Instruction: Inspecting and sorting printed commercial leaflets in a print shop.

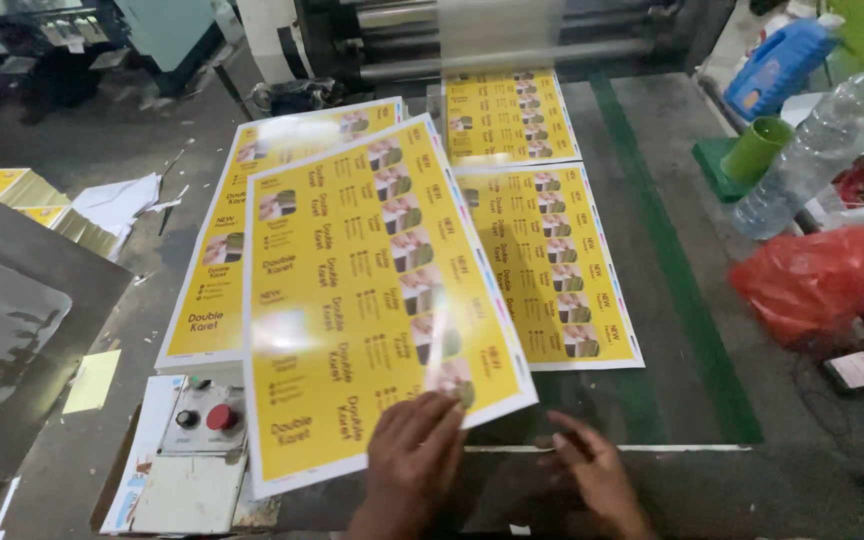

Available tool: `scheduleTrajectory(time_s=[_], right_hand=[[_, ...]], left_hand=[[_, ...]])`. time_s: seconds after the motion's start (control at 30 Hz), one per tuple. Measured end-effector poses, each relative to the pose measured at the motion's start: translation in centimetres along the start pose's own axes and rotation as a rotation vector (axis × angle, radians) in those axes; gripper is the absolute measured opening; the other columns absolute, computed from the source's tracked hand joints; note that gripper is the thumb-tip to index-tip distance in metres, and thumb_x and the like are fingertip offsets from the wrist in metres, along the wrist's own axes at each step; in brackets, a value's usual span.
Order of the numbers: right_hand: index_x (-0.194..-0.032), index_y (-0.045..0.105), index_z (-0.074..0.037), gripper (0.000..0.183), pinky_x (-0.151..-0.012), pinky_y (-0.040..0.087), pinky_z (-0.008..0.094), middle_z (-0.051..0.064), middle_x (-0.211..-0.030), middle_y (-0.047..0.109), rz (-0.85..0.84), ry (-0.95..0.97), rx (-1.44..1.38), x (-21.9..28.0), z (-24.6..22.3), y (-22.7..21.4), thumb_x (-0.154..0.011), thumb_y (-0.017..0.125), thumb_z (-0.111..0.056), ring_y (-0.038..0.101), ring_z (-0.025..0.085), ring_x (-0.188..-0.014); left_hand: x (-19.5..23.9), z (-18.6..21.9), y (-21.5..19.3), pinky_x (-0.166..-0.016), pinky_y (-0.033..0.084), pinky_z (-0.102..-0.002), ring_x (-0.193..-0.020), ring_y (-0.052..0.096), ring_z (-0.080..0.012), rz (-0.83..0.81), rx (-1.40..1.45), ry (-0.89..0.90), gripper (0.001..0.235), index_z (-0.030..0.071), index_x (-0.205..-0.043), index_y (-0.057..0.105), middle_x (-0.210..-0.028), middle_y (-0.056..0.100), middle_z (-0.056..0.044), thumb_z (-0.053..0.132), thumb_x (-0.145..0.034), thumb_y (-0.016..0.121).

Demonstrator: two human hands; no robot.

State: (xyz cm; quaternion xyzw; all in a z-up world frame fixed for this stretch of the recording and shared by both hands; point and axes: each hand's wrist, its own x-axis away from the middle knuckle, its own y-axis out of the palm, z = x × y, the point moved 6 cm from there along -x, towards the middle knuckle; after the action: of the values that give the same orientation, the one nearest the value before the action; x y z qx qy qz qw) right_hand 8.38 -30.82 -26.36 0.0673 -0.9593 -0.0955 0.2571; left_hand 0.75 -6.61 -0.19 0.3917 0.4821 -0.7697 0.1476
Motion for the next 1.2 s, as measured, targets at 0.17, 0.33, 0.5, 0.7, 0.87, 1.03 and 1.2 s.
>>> scheduleTrajectory(time_s=[0.17, 0.33, 0.5, 0.7, 0.87, 1.03, 1.2], right_hand=[[-0.132, 0.067, 0.011, 0.042, -0.091, 0.055, 0.038, 0.022, -0.121, 0.078, -0.053, -0.299, -0.026, -0.3, 3.1, 1.0, -0.092, 0.065, -0.005, 0.070, 0.027, -0.102], [-0.141, 0.058, 0.014, 0.044, -0.083, 0.048, 0.037, 0.030, -0.128, 0.070, 0.034, -0.261, -0.343, 0.6, 0.7, -0.9, -0.099, 0.053, 0.000, 0.065, 0.032, -0.105], [-0.150, 0.044, 0.000, 0.049, -0.055, 0.056, 0.052, 0.037, -0.102, 0.072, -0.015, -0.187, -0.260, -3.9, 6.9, -11.9, -0.102, 0.048, -0.007, 0.071, 0.045, -0.072], [-0.161, 0.035, -0.010, 0.056, -0.065, 0.054, 0.060, 0.039, -0.116, 0.066, 0.240, -0.003, -0.135, -4.3, 12.5, -21.4, -0.106, 0.043, -0.006, 0.065, 0.053, -0.087], [-0.161, 0.033, -0.005, 0.054, -0.066, 0.052, 0.064, 0.042, -0.117, 0.061, 0.305, -0.010, -0.080, -0.6, 12.2, -22.5, -0.107, 0.039, 0.001, 0.063, 0.058, -0.089], [-0.155, 0.039, -0.001, 0.047, -0.067, 0.051, 0.063, 0.041, -0.118, 0.061, 0.370, 0.093, -0.081, 1.0, 14.8, -24.2, -0.109, 0.044, -0.002, 0.063, 0.058, -0.093], [-0.149, 0.046, 0.004, 0.039, -0.058, 0.049, 0.057, 0.050, -0.101, 0.067, 0.353, 0.122, -0.073, 1.6, 16.2, -23.5, -0.110, 0.044, -0.006, 0.062, 0.056, -0.071]], left_hand=[[1.2, 3.2, 4.9, -0.101, 0.043, -0.047, -0.121, 0.062, -0.0329, -0.138, 0.121, 0.073, 0.029, 0.002, -0.115, 0.069, -0.127, 0.068, -0.014, 0.016, -0.090, 0.075], [1.2, 4.1, 4.4, -0.108, 0.039, -0.052, -0.130, 0.058, -0.0422, -0.341, 0.321, 0.158, 0.044, -0.008, -0.126, 0.064, -0.132, 0.065, -0.025, 0.030, -0.104, 0.059], [0.1, 0.7, 0.0, -0.109, 0.043, -0.050, -0.135, 0.057, -0.0352, -0.205, 0.232, 0.055, 0.039, -0.001, -0.123, 0.068, -0.136, 0.067, -0.020, 0.024, -0.093, 0.073], [0.5, -9.6, 0.4, -0.117, 0.036, -0.050, -0.144, 0.049, -0.0346, -0.040, -0.277, -0.184, 0.054, 0.002, -0.138, 0.059, -0.150, 0.057, -0.020, 0.033, -0.095, 0.067], [1.8, -12.5, 1.9, -0.124, 0.016, -0.059, -0.157, 0.024, -0.0391, -0.209, -0.440, -0.277, 0.091, -0.005, -0.154, 0.038, -0.166, 0.033, -0.024, 0.058, -0.094, 0.062], [1.5, -10.6, -0.1, -0.116, 0.034, -0.054, -0.143, 0.052, -0.0328, -0.209, -0.530, -0.251, 0.061, 0.000, -0.142, 0.056, -0.151, 0.058, -0.018, 0.035, -0.093, 0.067], [0.0, -9.5, -2.5, -0.101, 0.049, -0.041, -0.122, 0.070, -0.0243, -0.139, -0.502, -0.182, 0.037, 0.003, -0.122, 0.065, -0.129, 0.074, -0.010, 0.011, -0.086, 0.071]])
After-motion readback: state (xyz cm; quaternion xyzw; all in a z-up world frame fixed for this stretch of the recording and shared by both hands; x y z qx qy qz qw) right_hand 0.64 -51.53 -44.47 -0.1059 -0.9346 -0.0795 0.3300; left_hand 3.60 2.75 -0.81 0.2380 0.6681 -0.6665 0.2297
